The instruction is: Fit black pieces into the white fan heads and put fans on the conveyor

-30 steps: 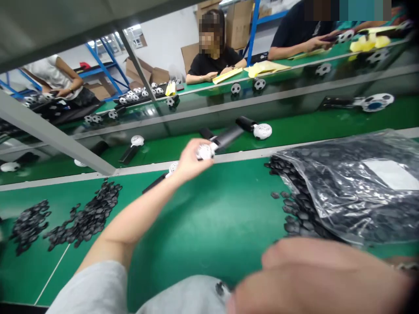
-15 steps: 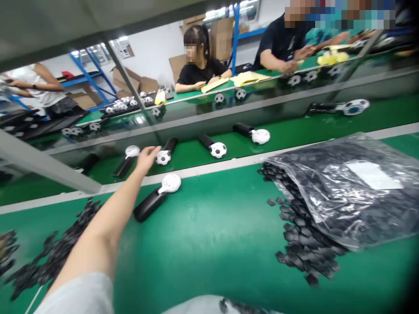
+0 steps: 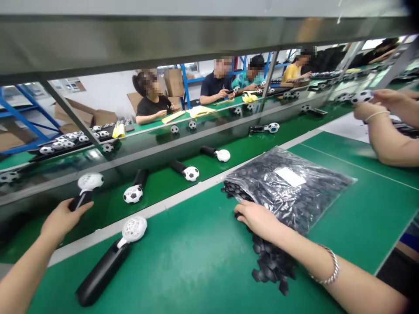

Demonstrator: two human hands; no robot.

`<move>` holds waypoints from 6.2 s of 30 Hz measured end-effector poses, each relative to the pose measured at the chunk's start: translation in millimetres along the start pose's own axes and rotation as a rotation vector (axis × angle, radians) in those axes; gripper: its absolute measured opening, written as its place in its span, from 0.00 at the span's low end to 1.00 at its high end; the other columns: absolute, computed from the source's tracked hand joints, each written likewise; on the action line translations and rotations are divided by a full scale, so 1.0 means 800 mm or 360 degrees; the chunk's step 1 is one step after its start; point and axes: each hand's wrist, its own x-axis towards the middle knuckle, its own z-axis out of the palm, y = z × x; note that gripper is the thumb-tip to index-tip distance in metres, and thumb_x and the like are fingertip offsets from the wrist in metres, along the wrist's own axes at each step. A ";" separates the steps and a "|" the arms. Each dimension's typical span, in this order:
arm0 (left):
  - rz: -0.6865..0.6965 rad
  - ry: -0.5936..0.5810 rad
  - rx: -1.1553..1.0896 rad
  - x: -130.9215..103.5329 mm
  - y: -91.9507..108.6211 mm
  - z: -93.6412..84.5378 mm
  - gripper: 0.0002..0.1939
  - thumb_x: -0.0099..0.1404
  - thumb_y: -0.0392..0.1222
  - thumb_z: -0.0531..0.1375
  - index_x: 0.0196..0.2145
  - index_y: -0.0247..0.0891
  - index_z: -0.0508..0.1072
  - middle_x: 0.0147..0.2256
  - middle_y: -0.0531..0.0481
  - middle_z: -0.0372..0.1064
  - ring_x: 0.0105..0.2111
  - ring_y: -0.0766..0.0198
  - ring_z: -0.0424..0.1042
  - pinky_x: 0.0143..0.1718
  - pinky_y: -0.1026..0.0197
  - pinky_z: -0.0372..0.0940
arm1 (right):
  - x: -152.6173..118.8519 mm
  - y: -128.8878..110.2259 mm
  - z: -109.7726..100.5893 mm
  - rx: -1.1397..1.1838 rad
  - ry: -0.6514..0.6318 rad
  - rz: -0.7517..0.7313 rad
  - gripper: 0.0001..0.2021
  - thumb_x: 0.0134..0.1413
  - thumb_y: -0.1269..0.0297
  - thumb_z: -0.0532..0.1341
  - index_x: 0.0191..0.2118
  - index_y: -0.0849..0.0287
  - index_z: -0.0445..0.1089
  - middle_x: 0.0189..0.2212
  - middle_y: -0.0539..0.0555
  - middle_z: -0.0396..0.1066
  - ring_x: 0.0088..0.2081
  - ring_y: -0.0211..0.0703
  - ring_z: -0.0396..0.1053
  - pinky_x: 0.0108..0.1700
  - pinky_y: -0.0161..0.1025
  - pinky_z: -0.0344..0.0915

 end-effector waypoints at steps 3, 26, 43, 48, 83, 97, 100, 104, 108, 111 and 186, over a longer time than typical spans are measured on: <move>-0.0084 0.0105 0.0085 -0.054 0.063 0.003 0.26 0.51 0.65 0.54 0.40 0.46 0.63 0.22 0.58 0.69 0.28 0.50 0.72 0.28 0.53 0.66 | 0.010 0.005 0.001 0.0136 -0.0040 0.0011 0.05 0.51 0.73 0.59 0.34 0.60 0.70 0.33 0.55 0.70 0.35 0.43 0.70 0.35 0.34 0.62; 0.1182 -0.0721 -0.0096 -0.211 0.274 0.178 0.39 0.54 0.45 0.60 0.61 0.40 0.49 0.58 0.44 0.52 0.57 0.53 0.54 0.56 0.53 0.53 | 0.013 -0.008 0.009 0.0991 0.0479 -0.0448 0.05 0.54 0.68 0.58 0.33 0.59 0.70 0.32 0.54 0.69 0.34 0.41 0.66 0.39 0.40 0.64; 0.0888 -0.0688 -0.0228 -0.222 0.277 0.200 0.39 0.51 0.40 0.56 0.61 0.40 0.51 0.55 0.45 0.55 0.52 0.56 0.61 0.52 0.61 0.56 | 0.004 -0.024 0.010 0.1134 0.0368 -0.0428 0.04 0.56 0.69 0.56 0.31 0.59 0.66 0.30 0.51 0.66 0.35 0.39 0.64 0.38 0.35 0.60; 0.0934 -0.0713 -0.0204 -0.224 0.279 0.201 0.39 0.50 0.39 0.56 0.60 0.41 0.52 0.54 0.46 0.57 0.50 0.57 0.63 0.51 0.62 0.57 | 0.001 -0.029 0.010 0.1159 0.0334 -0.0399 0.04 0.55 0.69 0.56 0.32 0.59 0.68 0.29 0.50 0.66 0.32 0.38 0.64 0.36 0.34 0.60; 0.1051 -0.0693 -0.0351 -0.217 0.276 0.205 0.38 0.53 0.50 0.62 0.58 0.38 0.54 0.54 0.43 0.57 0.52 0.53 0.61 0.52 0.54 0.58 | 0.009 -0.034 0.034 0.1449 0.0424 -0.0605 0.00 0.51 0.69 0.62 0.30 0.58 0.70 0.37 0.52 0.61 0.43 0.41 0.63 0.49 0.43 0.60; 0.1095 -0.0617 -0.0381 -0.214 0.279 0.204 0.31 0.54 0.49 0.62 0.54 0.40 0.62 0.50 0.45 0.64 0.46 0.54 0.66 0.45 0.56 0.63 | 0.014 -0.042 0.039 0.1619 0.0300 -0.0380 0.14 0.48 0.66 0.62 0.40 0.58 0.59 0.45 0.57 0.64 0.45 0.44 0.64 0.38 0.40 0.68; 0.1078 -0.0606 -0.0335 -0.214 0.279 0.205 0.30 0.55 0.50 0.61 0.54 0.41 0.62 0.50 0.46 0.64 0.47 0.53 0.66 0.44 0.56 0.64 | 0.013 -0.045 0.039 0.1532 0.0321 -0.0372 0.14 0.48 0.66 0.62 0.41 0.58 0.60 0.44 0.56 0.65 0.43 0.43 0.65 0.36 0.38 0.68; 0.1055 -0.0581 -0.0243 -0.220 0.281 0.203 0.30 0.56 0.52 0.59 0.55 0.41 0.61 0.52 0.46 0.62 0.48 0.52 0.65 0.44 0.55 0.64 | 0.018 -0.036 0.034 0.1441 0.0341 -0.0366 0.13 0.49 0.64 0.62 0.40 0.59 0.61 0.41 0.54 0.67 0.42 0.42 0.67 0.37 0.38 0.67; 0.1050 -0.0584 -0.0185 -0.225 0.283 0.202 0.31 0.55 0.50 0.60 0.56 0.45 0.58 0.53 0.48 0.60 0.49 0.53 0.65 0.46 0.55 0.64 | 0.044 -0.006 0.019 0.0898 0.0399 -0.0394 0.07 0.59 0.66 0.54 0.39 0.60 0.66 0.40 0.55 0.69 0.43 0.43 0.66 0.46 0.42 0.63; 0.1025 -0.0666 -0.0296 -0.221 0.280 0.205 0.32 0.54 0.50 0.61 0.56 0.43 0.59 0.53 0.47 0.61 0.49 0.54 0.65 0.47 0.56 0.63 | 0.071 0.013 0.013 0.0215 0.0431 -0.0278 0.13 0.61 0.72 0.48 0.46 0.64 0.66 0.48 0.61 0.66 0.49 0.50 0.60 0.50 0.47 0.58; 0.1539 -0.0460 0.0039 -0.221 0.281 0.198 0.28 0.60 0.55 0.55 0.55 0.39 0.60 0.54 0.44 0.63 0.50 0.52 0.63 0.53 0.48 0.51 | 0.003 -0.034 0.027 0.1423 0.0210 -0.0474 0.07 0.53 0.64 0.60 0.28 0.60 0.64 0.25 0.49 0.64 0.27 0.35 0.62 0.32 0.33 0.61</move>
